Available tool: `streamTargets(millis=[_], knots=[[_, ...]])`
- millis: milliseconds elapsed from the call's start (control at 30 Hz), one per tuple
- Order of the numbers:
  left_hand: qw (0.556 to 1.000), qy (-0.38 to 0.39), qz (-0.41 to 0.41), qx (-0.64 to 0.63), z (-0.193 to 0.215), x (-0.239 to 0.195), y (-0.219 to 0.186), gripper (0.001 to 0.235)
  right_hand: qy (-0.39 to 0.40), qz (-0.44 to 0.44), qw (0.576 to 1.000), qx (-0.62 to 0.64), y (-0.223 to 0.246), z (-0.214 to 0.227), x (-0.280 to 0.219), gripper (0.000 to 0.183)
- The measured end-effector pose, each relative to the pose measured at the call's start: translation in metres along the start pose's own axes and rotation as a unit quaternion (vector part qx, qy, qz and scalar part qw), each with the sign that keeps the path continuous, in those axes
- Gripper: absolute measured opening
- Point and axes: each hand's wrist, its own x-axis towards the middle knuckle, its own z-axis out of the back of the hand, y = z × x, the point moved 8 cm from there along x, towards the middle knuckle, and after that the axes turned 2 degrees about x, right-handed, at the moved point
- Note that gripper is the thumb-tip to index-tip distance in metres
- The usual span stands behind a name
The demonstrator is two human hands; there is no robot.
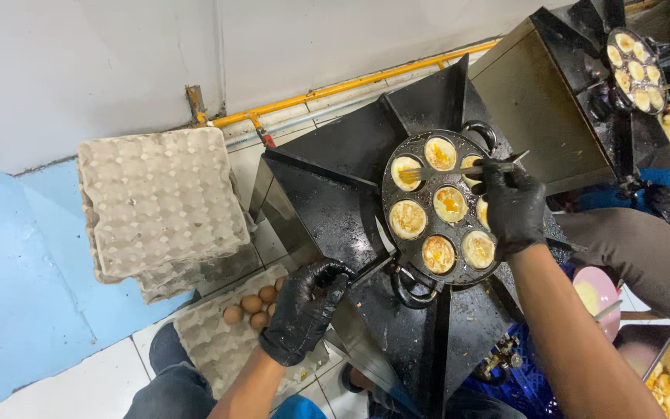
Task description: The person fries multiple small eggs in a multi-well pan, flipping them over with a fork and transferring them to a large metal tray.
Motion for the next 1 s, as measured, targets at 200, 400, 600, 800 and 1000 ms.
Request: streamTargets(millis=[200,400,600,800,1000], knots=[[1.000,0.020,0.010,-0.003,0.003,0.002,-0.007,0.022,-0.090,-0.060,0.991,0.077,-0.051,0.041,0.016,0.017],[0.999,0.014,-0.020,0.040,0.004,0.001,-0.009,0.021,-0.113,0.068,0.989,0.070,-0.021,0.062,-0.011,0.017],[0.999,0.007,-0.022,0.038,-0.001,0.004,0.000,0.018,-0.106,-0.054,0.985,0.129,-0.053,0.036,-0.001,0.016],[0.999,0.003,-0.013,0.037,0.001,0.006,0.003,0.017,-0.116,0.003,0.987,0.111,-0.042,0.039,-0.006,0.020],[1.000,0.017,0.006,0.004,-0.007,0.007,0.002,0.017,-0.048,-0.259,0.935,0.238,-0.094,-0.013,0.002,0.027]])
